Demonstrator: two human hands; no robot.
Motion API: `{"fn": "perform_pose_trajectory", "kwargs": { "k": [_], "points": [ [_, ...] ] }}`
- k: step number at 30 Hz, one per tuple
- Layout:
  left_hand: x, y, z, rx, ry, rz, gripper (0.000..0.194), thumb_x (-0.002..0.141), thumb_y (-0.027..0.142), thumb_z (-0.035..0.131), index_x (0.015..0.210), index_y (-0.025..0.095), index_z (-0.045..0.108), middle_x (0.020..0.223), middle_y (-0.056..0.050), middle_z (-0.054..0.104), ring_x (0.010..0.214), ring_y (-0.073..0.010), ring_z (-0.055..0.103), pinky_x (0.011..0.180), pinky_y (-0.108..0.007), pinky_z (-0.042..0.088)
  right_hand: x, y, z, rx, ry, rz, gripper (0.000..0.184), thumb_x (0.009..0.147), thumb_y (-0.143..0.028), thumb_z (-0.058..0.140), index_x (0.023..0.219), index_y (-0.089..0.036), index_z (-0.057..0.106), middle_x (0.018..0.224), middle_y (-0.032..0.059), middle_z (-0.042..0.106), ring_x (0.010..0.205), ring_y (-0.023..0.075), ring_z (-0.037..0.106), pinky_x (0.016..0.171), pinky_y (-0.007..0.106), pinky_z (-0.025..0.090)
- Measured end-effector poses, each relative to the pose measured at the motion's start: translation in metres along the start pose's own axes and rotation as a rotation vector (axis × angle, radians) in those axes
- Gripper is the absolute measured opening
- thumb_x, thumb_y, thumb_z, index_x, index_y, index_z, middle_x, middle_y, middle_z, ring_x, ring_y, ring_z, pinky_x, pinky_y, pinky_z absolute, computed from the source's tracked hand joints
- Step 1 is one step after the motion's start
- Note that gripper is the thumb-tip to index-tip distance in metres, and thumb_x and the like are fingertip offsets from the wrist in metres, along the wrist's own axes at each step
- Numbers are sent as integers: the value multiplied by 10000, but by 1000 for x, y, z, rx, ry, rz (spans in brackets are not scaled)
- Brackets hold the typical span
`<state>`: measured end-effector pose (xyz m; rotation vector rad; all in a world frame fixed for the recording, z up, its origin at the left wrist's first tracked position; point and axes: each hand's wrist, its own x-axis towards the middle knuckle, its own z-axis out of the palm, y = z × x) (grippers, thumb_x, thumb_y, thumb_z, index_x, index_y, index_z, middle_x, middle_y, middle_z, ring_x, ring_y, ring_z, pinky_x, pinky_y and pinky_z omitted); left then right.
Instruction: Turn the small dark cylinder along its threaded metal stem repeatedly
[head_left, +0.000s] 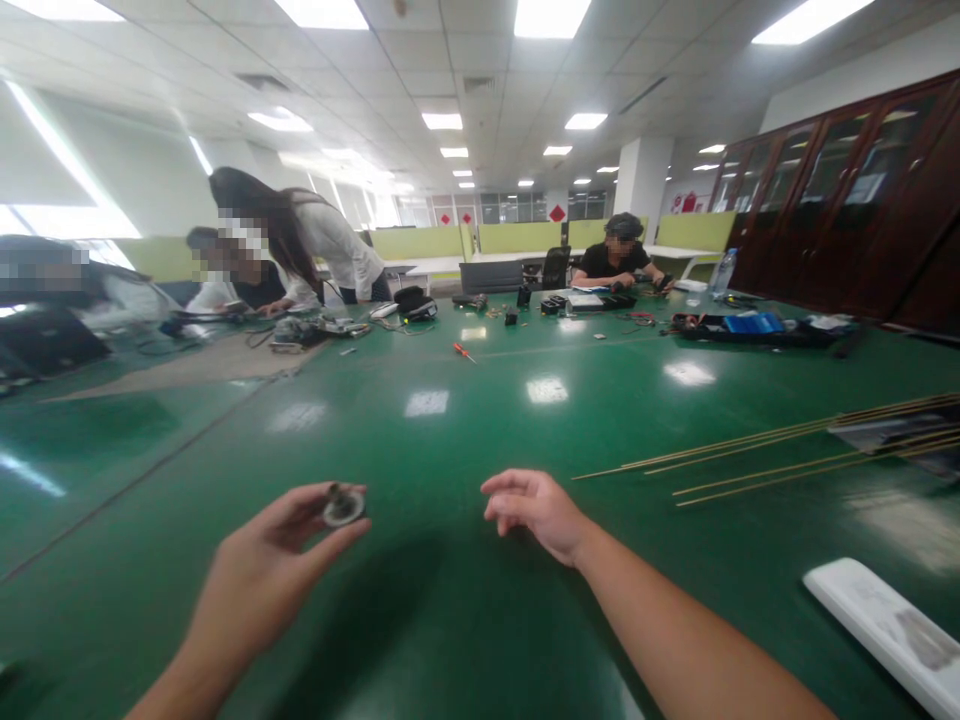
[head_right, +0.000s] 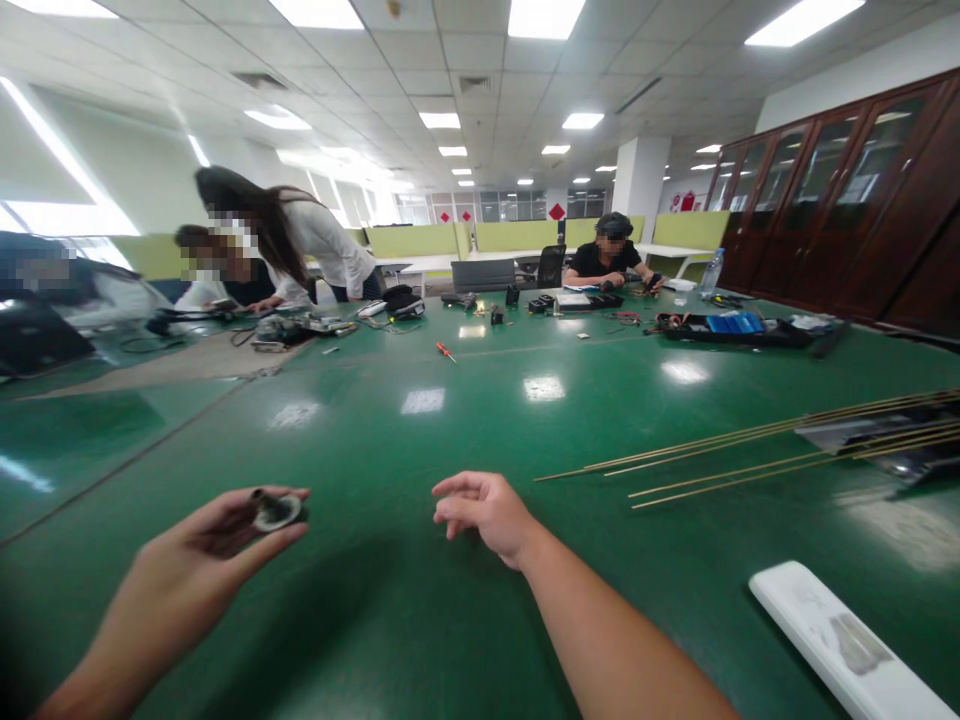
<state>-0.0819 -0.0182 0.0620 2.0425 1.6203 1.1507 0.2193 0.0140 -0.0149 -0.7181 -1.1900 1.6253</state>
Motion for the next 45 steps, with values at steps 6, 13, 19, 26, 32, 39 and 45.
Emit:
{"fn": "perform_pose_trajectory", "kwargs": {
  "k": [6, 13, 19, 26, 32, 39, 45],
  "points": [
    [22, 28, 85, 12, -140, 304, 335, 893, 439, 627, 1137, 215, 672, 1015, -63, 724, 889, -214, 697, 826, -332, 584, 3, 5, -5, -480, 143, -117, 629, 662, -164, 778, 1249, -221, 561, 996, 11, 632, 609, 82, 541, 586, 243, 456],
    [9, -1, 102, 23, -175, 336, 367, 861, 368, 686, 1198, 230, 641, 1096, -58, 727, 962, -207, 707, 872, -303, 576, -1, 9, -1, -669, 123, -124, 628, 683, -145, 761, 1255, -264, 532, 1063, 15, 635, 615, 90, 571, 595, 244, 459],
    [5, 6, 103, -19, -178, 369, 244, 845, 333, 699, 1061, 220, 675, 986, -37, 742, 882, -189, 711, 817, -277, 580, -6, 3, 4, -816, 98, -178, 413, 711, -178, 757, 1103, -250, 647, 980, 8, 657, 664, 124, 576, 649, 267, 468],
    [2, 7, 103, -18, -214, 350, 258, 846, 357, 702, 1059, 214, 688, 1005, -57, 748, 907, -204, 710, 862, -310, 575, -8, 0, 7, -856, 77, -236, 316, 718, -154, 734, 1016, -242, 682, 952, 16, 664, 735, 156, 594, 682, 275, 465],
    [2, 7, 102, -20, -215, 351, 254, 849, 355, 697, 1063, 216, 687, 997, -56, 748, 892, -201, 712, 853, -312, 580, -10, 2, 7, -791, 77, -224, 320, 708, -170, 741, 1016, -229, 673, 929, 16, 668, 684, 148, 587, 661, 272, 469],
    [1, 8, 102, -20, -206, 369, 245, 842, 341, 705, 1053, 218, 683, 988, -48, 748, 896, -195, 715, 846, -295, 581, -10, 0, 6, -732, 110, -153, 208, 793, -279, 719, 979, -185, 721, 826, 26, 683, 670, 150, 578, 628, 260, 440],
    [0, 9, 103, -28, -232, 365, 252, 840, 341, 711, 1058, 220, 681, 994, -52, 745, 903, -198, 712, 857, -308, 581, -8, -3, 7, -854, 48, -188, 334, 943, -373, 574, 722, -168, 717, 707, 13, 623, 686, 142, 555, 641, 263, 375]
  ]
}}
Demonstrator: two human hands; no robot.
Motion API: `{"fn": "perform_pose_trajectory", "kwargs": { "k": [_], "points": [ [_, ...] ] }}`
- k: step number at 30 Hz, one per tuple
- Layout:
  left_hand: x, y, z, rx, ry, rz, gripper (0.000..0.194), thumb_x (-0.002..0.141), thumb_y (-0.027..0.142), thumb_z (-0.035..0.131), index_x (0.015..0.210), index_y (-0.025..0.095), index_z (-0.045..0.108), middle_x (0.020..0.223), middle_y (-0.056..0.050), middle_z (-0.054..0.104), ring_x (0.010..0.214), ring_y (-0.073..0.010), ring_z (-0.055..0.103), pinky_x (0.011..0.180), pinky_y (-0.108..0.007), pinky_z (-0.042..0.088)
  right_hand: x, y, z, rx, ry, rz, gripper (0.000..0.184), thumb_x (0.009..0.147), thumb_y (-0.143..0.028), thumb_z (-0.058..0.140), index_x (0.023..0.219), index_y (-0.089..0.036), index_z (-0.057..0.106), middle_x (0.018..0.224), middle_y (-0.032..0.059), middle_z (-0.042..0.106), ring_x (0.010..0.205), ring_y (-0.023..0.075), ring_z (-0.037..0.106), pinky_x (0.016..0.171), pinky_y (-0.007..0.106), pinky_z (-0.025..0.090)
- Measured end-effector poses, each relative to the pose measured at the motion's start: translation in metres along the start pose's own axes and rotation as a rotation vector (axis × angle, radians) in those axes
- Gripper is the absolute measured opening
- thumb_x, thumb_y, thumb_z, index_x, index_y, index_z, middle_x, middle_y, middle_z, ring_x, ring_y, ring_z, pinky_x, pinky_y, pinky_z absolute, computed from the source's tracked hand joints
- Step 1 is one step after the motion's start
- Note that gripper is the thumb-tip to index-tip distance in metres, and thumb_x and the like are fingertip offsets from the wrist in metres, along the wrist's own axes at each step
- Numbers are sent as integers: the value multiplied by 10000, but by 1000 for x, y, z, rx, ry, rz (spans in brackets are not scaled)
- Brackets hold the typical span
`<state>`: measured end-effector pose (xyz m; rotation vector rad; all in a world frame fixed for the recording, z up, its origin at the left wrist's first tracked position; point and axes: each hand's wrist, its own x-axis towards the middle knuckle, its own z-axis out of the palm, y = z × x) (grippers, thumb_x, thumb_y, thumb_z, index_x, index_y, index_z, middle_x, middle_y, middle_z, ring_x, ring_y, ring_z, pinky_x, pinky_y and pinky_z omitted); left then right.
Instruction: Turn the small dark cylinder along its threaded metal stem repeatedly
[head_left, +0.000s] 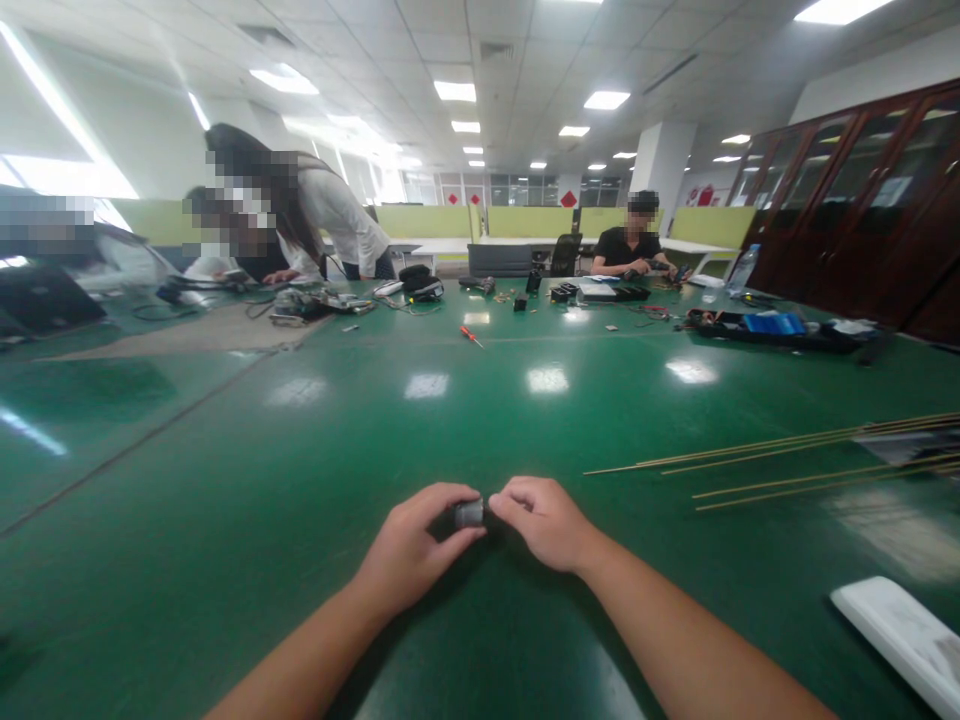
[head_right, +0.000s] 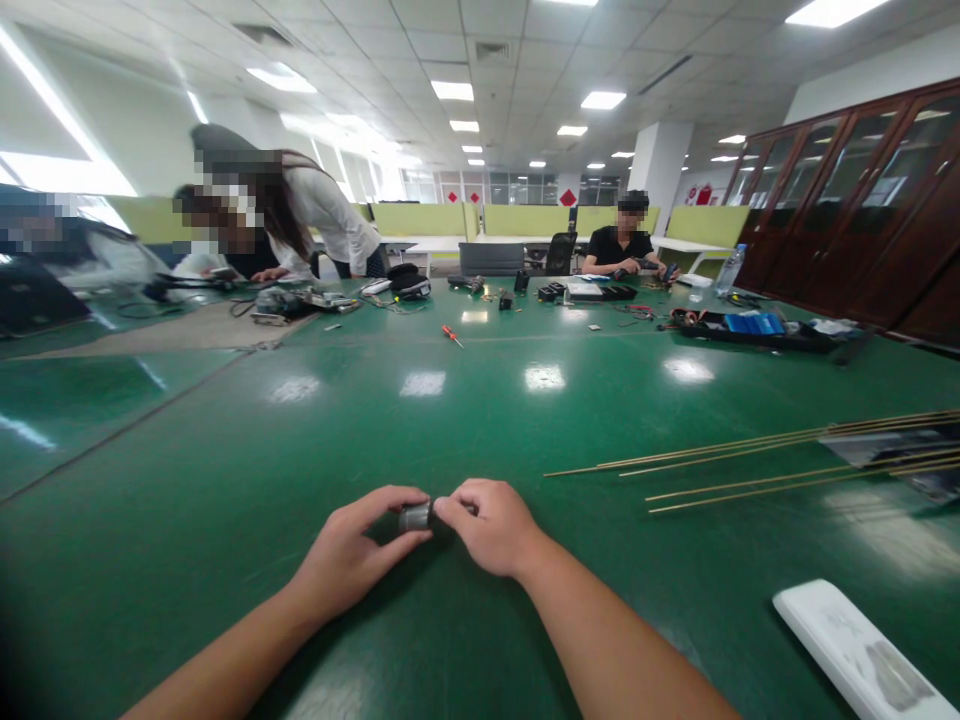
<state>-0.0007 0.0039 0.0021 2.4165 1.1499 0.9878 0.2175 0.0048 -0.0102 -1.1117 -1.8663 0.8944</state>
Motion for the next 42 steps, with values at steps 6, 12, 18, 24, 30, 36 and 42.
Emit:
{"fn": "perform_pose_trajectory", "kwargs": {
  "k": [6, 12, 18, 24, 30, 36, 42],
  "points": [
    [0, 1, 1, 3, -6, -1, 246, 851, 351, 690, 1063, 226, 685, 1003, -56, 746, 915, -202, 710, 855, -311, 579, 0, 2, 1, 33, -14, 3, 164, 885, -295, 657, 817, -186, 759, 802, 24, 685, 756, 156, 615, 688, 260, 423],
    [0, 0, 3, 3, 22, -23, 247, 844, 345, 698, 1068, 241, 688, 1003, -35, 750, 923, -197, 714, 870, -305, 576, 0, 0, 1, 63, 13, 15, 74, 823, -242, 710, 851, -193, 758, 839, 34, 706, 786, 177, 639, 707, 274, 458],
    [-1, 0, 3, 16, 24, -31, 253, 835, 352, 712, 1063, 243, 693, 1013, -32, 753, 929, -199, 716, 883, -311, 573, -1, -2, -1, 54, 38, -12, 73, 805, -240, 722, 848, -189, 752, 831, 31, 698, 788, 181, 644, 713, 283, 462],
    [0, -1, 4, 19, 19, -48, 264, 832, 361, 720, 1068, 246, 695, 1022, -24, 754, 930, -199, 718, 893, -311, 571, -1, -3, -2, 62, 54, -16, 63, 789, -213, 724, 842, -188, 748, 819, 29, 691, 779, 177, 636, 708, 280, 462],
    [0, -4, 4, 23, 16, -62, 275, 833, 364, 716, 1079, 243, 694, 1029, -27, 753, 946, -202, 715, 905, -313, 565, -1, -1, 0, 58, 65, -23, 69, 789, -205, 724, 850, -183, 748, 816, 22, 688, 765, 165, 633, 693, 262, 458],
    [-2, -6, 4, 22, 23, -67, 275, 831, 366, 721, 1078, 248, 694, 1035, -20, 754, 944, -197, 715, 897, -302, 565, -3, -1, 1, 51, 78, -31, 69, 790, -195, 717, 848, -179, 749, 813, 15, 687, 764, 159, 630, 690, 253, 457],
    [-3, -6, 5, 25, 34, -57, 271, 825, 355, 734, 1076, 260, 690, 1037, -4, 753, 946, -187, 714, 893, -291, 564, -2, 0, 0, 59, 89, -37, 72, 788, -194, 719, 851, -182, 751, 808, 15, 687, 749, 155, 626, 679, 247, 456]
  ]
}}
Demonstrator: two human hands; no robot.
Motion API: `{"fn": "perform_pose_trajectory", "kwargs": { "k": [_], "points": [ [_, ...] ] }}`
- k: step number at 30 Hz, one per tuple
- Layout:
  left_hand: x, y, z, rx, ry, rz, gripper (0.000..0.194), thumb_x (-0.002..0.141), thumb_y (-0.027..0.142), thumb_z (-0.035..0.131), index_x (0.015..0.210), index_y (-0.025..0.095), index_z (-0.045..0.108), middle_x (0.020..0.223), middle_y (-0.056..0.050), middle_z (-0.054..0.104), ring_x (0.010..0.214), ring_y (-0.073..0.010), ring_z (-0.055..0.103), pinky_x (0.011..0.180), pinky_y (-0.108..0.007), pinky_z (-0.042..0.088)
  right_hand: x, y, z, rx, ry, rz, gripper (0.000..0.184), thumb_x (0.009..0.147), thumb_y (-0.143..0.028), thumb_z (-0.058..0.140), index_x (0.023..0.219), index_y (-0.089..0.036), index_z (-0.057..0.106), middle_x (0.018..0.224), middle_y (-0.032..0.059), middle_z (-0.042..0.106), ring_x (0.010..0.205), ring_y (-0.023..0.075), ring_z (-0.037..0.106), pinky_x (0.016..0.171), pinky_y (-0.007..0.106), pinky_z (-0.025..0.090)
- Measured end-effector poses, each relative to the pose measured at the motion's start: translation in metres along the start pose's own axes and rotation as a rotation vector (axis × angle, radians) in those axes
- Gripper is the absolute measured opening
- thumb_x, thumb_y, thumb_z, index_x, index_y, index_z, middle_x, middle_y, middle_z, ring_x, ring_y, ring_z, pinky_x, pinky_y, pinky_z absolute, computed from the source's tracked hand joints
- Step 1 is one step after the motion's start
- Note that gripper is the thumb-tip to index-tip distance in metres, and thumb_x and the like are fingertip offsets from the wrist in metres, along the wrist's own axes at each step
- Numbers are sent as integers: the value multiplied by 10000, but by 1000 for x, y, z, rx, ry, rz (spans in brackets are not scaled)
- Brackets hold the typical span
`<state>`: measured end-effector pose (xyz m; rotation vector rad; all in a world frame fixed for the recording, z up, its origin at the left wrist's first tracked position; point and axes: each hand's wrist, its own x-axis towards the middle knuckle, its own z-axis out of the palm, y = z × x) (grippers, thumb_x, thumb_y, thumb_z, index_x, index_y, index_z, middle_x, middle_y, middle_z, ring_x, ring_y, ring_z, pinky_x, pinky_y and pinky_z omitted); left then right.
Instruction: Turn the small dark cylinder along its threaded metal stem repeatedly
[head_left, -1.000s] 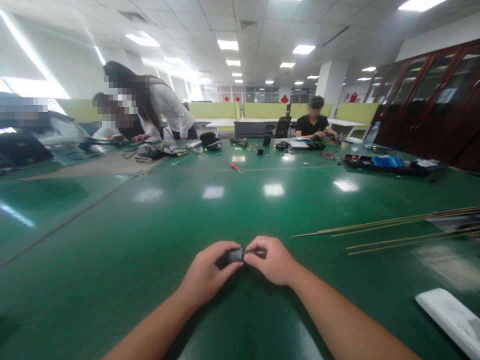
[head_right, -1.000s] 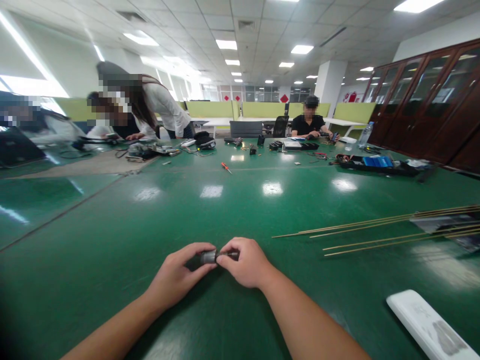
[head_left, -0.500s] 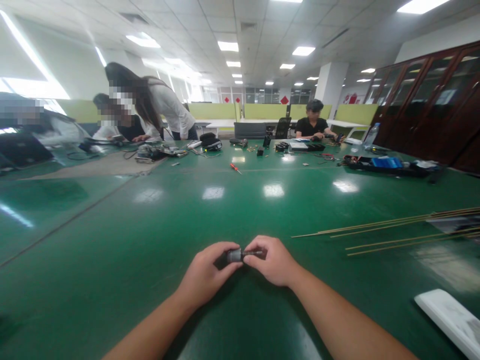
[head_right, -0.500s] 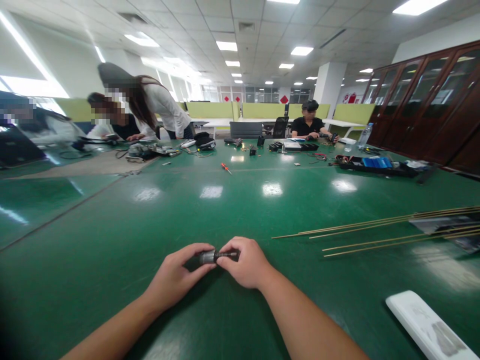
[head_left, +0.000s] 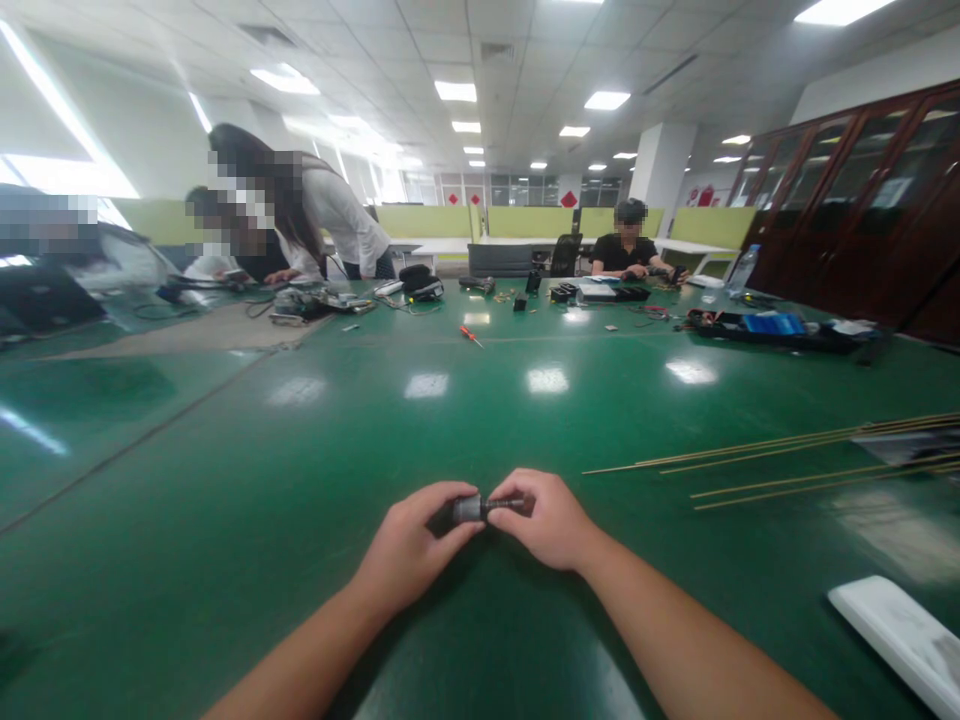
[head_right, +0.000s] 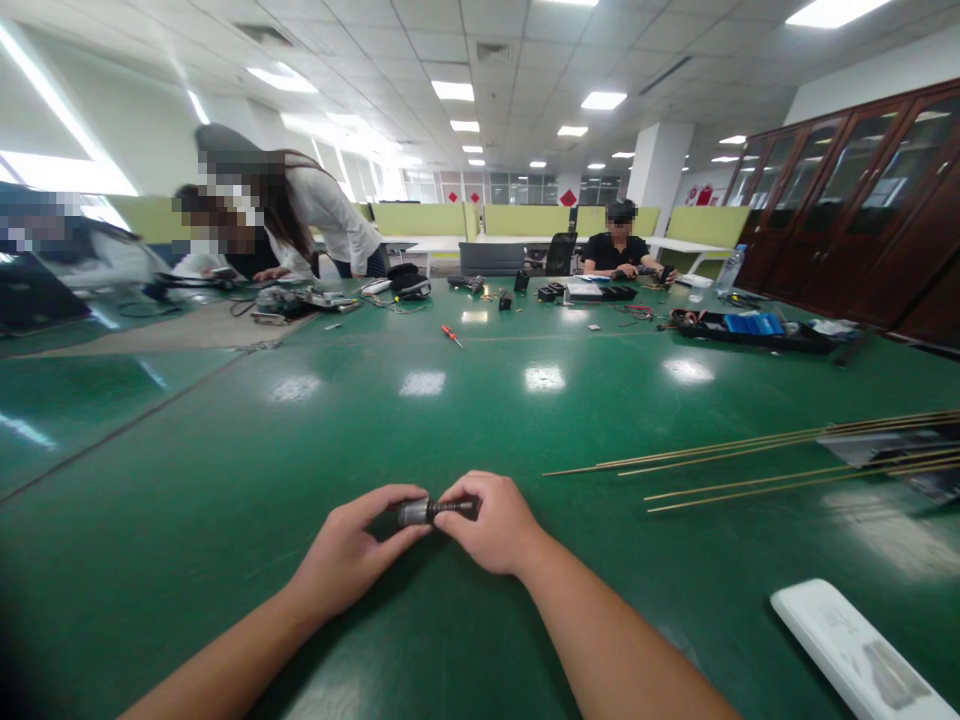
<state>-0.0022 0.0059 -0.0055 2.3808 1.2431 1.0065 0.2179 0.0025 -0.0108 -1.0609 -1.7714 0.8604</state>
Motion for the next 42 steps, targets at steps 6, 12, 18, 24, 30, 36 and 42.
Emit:
{"fn": "perform_pose_trajectory", "kwargs": {
  "k": [6, 12, 18, 24, 30, 36, 42],
  "points": [
    [0, -1, 0, 5, 10, 8, 267, 825, 344, 733, 1074, 258, 690, 1041, -5, 754, 945, -190, 717, 900, -297, 564, 1, 3, 0, 14, 4, 4, 71, 775, -191, 726, 841, -179, 752, 793, 15, 689, 724, 151, 621, 657, 245, 452],
    [1, 3, -3, 5, 13, 37, 258, 835, 342, 722, 1073, 245, 694, 1030, -20, 757, 938, -194, 719, 888, -293, 570, 0, 4, 2, 42, 14, 15, 91, 764, -226, 746, 841, -176, 757, 791, 22, 694, 729, 161, 628, 662, 254, 461],
    [2, 2, -2, 5, 24, 41, 256, 831, 346, 729, 1064, 246, 696, 1015, -19, 757, 929, -192, 721, 882, -294, 574, 1, 5, 2, 38, 16, 20, 95, 773, -230, 739, 849, -177, 761, 793, 25, 697, 728, 162, 630, 659, 256, 458],
    [1, 1, 0, 10, 26, 21, 269, 823, 348, 735, 1070, 249, 698, 1033, -28, 756, 942, -205, 721, 913, -326, 573, 1, 4, 1, 41, 9, 34, 86, 771, -221, 737, 843, -181, 762, 779, 18, 696, 713, 157, 622, 655, 253, 453],
    [-1, -4, 0, 33, 35, 31, 287, 838, 369, 720, 1097, 249, 687, 1058, -36, 751, 968, -213, 717, 931, -347, 570, 2, 1, 0, 47, 15, 53, 74, 762, -210, 737, 821, -172, 761, 748, 11, 680, 661, 137, 590, 605, 232, 428],
    [-1, -2, -1, 39, 44, 42, 285, 841, 368, 710, 1095, 239, 694, 1054, -51, 752, 964, -216, 720, 925, -340, 575, 1, 1, 0, 58, 18, 60, 82, 761, -215, 736, 824, -168, 761, 747, 10, 677, 652, 133, 579, 598, 230, 425],
    [0, 0, -3, 38, 64, 49, 277, 835, 371, 708, 1076, 236, 703, 1029, -53, 758, 939, -221, 727, 905, -344, 588, 2, -2, -1, 62, 15, 82, 75, 763, -214, 727, 820, -175, 758, 734, 5, 682, 625, 129, 568, 582, 226, 423]
  ]
}}
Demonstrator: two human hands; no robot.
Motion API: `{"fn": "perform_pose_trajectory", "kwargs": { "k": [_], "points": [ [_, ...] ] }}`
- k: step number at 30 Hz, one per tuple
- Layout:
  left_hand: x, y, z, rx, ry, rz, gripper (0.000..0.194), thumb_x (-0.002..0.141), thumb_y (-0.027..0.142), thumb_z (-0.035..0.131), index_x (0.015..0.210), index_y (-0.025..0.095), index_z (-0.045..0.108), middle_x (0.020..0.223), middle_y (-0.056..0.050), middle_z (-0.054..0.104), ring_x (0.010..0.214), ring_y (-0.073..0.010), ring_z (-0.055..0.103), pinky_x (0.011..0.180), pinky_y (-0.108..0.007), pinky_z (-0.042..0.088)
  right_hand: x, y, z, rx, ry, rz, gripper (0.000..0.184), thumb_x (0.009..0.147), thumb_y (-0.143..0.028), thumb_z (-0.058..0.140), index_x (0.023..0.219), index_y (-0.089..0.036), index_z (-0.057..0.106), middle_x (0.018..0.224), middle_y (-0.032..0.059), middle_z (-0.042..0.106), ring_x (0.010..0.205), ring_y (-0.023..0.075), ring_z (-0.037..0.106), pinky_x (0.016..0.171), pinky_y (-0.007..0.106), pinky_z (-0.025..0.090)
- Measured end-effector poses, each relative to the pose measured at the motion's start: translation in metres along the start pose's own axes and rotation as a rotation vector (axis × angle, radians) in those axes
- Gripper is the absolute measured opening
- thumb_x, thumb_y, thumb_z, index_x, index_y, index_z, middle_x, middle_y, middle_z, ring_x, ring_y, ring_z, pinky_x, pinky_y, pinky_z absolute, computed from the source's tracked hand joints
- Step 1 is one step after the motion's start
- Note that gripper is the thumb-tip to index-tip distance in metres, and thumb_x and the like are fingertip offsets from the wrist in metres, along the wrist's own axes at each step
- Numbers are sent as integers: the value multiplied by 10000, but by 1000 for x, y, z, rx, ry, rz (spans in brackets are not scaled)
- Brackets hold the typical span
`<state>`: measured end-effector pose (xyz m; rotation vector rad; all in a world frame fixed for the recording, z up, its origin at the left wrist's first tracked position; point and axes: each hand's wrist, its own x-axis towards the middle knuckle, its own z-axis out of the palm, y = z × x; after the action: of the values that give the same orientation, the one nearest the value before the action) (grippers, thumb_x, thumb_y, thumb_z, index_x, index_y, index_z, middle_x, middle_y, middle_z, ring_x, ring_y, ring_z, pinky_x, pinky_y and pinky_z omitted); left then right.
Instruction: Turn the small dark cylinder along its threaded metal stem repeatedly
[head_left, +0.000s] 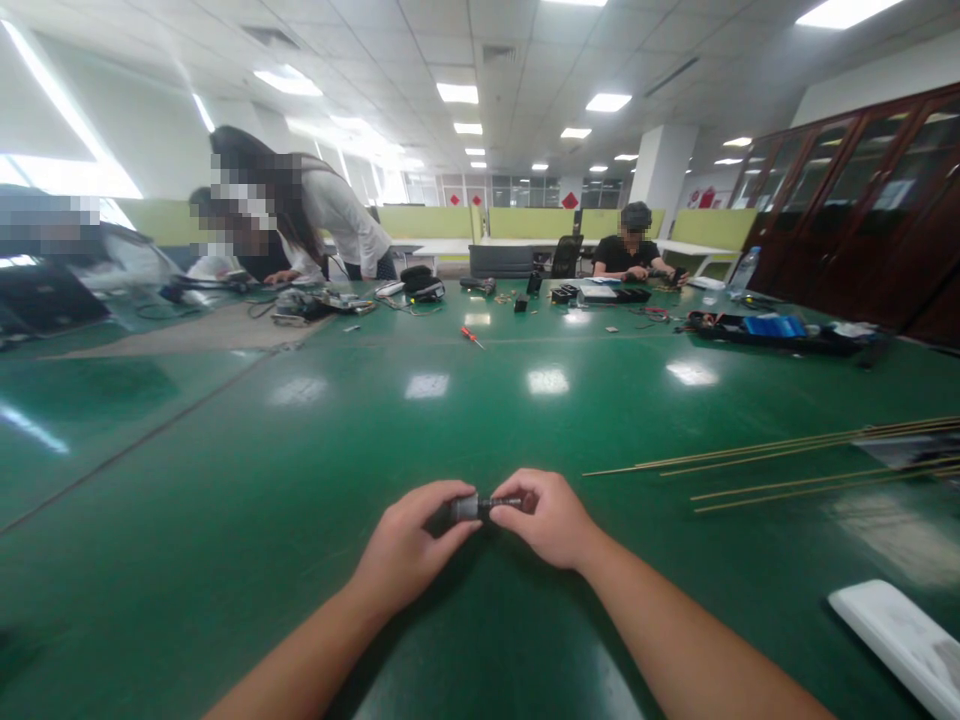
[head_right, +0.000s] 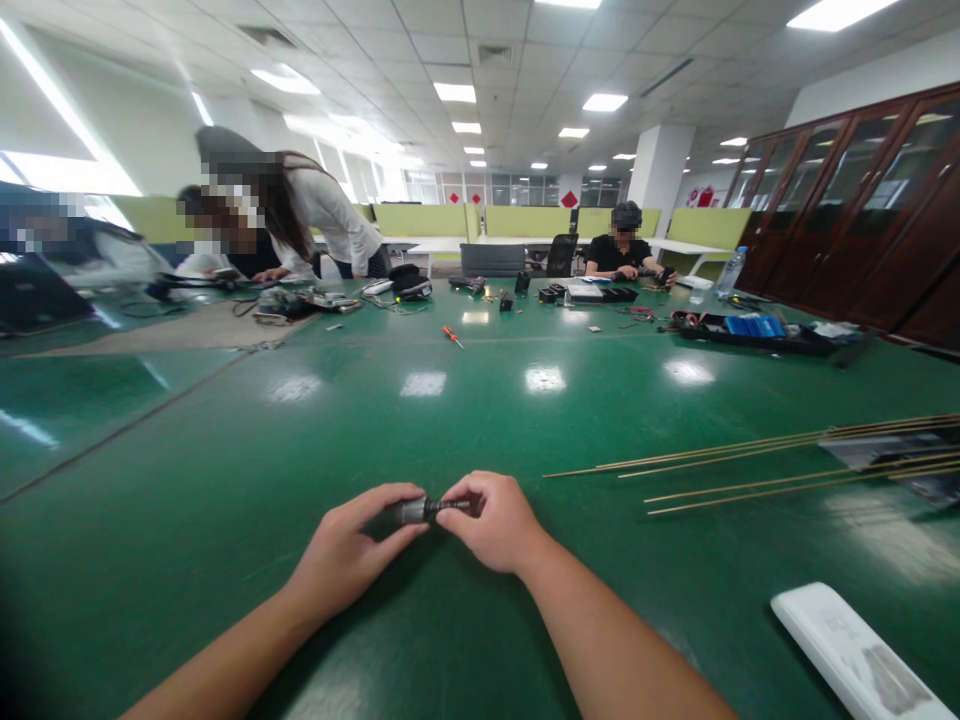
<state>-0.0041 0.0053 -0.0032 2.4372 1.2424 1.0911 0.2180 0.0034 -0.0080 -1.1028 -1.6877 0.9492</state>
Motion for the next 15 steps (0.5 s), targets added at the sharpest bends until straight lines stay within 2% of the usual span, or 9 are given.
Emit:
{"fn": "perform_pose_trajectory", "kwargs": {
  "k": [15],
  "points": [
    [-1, -2, 1, -2, 4, -1, 278, 843, 364, 710, 1089, 235, 700, 1054, -49, 755, 962, -213, 722, 935, -340, 576, 1, 3, 1, 8, 5, 28, 85, 757, -223, 722, 811, -162, 747, 683, -5, 647, 590, 120, 524, 555, 224, 393]
  ]
}}
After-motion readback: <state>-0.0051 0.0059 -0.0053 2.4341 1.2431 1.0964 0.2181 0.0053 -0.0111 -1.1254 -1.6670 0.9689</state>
